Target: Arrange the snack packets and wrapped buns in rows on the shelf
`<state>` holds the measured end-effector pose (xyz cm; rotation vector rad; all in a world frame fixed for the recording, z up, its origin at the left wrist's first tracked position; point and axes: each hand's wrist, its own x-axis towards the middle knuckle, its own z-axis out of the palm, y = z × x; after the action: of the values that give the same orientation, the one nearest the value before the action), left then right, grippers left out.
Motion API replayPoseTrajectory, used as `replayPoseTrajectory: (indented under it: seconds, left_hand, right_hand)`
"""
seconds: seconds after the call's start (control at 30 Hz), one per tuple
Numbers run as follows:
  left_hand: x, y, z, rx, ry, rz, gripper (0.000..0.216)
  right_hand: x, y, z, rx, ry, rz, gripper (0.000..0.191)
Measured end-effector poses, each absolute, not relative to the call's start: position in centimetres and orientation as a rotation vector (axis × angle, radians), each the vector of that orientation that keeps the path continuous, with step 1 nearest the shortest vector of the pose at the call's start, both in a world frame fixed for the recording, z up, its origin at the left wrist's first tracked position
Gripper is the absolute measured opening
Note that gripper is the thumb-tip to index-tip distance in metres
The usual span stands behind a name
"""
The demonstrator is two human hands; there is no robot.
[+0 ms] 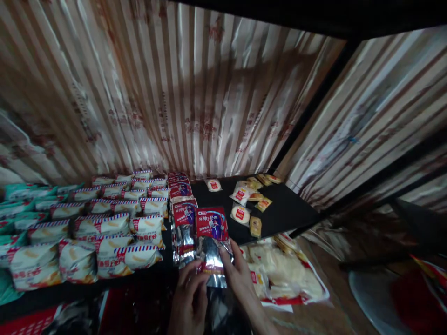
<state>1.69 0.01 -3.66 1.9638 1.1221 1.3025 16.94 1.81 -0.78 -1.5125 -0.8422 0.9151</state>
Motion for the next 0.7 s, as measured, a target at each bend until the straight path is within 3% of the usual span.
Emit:
replayPoseTrajectory:
  seconds: [0.37, 0.53, 0.7]
  left_hand:
    - [2.4, 2.3, -4.8, 1.839, 1.290, 1.332, 0.027]
    - [2.5, 4.3, -3.0, 1.860, 1.336, 1.214, 0.030]
    - [2.9, 6.3, -1.9, 1.833, 1.389, 1.325, 0.033]
  right_hand:
    - [17.5, 5.9, -2.2, -1.464, -0.873, 0.996, 0.052]
    - [17.3, 9.1, -0.7, -1.432, -0.914, 0.983, 0.053]
    - [16.8, 12.9, 0.0, -1.425, -0.963, 0.896, 0.057]
